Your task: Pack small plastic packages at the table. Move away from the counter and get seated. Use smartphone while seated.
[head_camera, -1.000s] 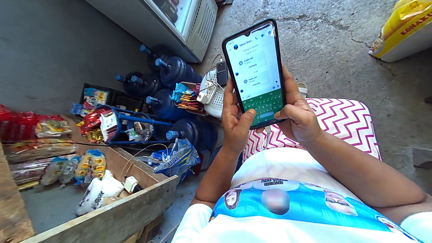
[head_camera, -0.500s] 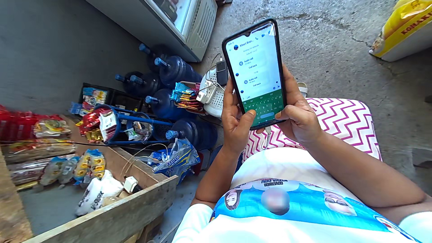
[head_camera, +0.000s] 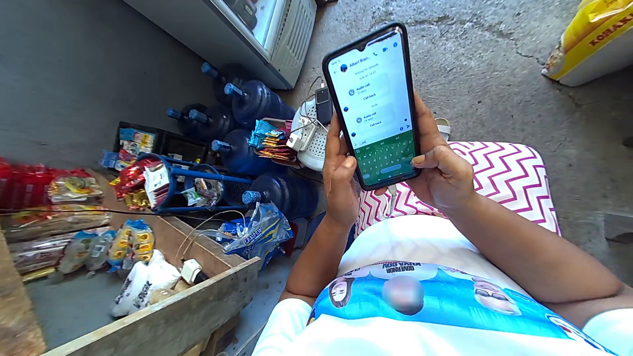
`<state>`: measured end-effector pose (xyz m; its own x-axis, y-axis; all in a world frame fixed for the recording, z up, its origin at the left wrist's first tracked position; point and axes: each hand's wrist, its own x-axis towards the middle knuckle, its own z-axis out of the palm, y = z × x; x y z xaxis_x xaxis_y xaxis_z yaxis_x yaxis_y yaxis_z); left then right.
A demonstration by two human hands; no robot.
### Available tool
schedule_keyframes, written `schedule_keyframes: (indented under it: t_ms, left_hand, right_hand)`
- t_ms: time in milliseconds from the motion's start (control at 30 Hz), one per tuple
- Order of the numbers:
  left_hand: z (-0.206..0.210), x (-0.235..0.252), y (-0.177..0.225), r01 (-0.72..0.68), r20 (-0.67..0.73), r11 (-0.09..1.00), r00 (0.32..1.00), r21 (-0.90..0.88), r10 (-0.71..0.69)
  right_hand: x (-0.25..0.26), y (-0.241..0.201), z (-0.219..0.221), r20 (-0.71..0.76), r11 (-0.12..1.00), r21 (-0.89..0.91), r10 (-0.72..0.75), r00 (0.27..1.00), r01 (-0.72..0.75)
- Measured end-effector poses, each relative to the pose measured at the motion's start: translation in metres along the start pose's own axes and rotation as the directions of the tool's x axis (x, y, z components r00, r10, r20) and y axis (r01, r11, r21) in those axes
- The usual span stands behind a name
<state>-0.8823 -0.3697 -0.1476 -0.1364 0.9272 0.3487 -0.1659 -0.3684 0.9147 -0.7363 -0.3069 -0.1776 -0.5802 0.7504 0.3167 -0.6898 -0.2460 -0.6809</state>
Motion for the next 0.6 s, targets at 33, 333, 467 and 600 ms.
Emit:
schedule_keyframes:
  t_ms: [33,333,467,600]
  left_hand:
    - [0.0004,0.0002,0.0,0.002,-0.011,1.0,1.0,0.0,-0.002]
    - [0.0018,-0.0002,0.0003,0.017,-0.017,1.0,1.0,-0.001,-0.017]
    - [0.0019,-0.0002,0.002,0.034,-0.005,0.999,0.999,0.015,-0.034]
    - [0.0017,-0.0007,0.0019,0.04,-0.006,0.999,0.999,-0.001,-0.04]
  right_hand:
    - [-0.0001,0.0,-0.0001,0.005,1.0,0.003,-0.002,1.0,0.002]
    - [0.0012,-0.0023,0.003,-0.043,0.999,-0.031,0.011,0.999,-0.012]
    - [0.0012,-0.0017,0.0036,-0.05,0.999,-0.035,0.006,0.999,-0.007]
    - [0.0004,-0.001,0.0024,-0.033,0.999,-0.042,0.001,0.999,-0.002]
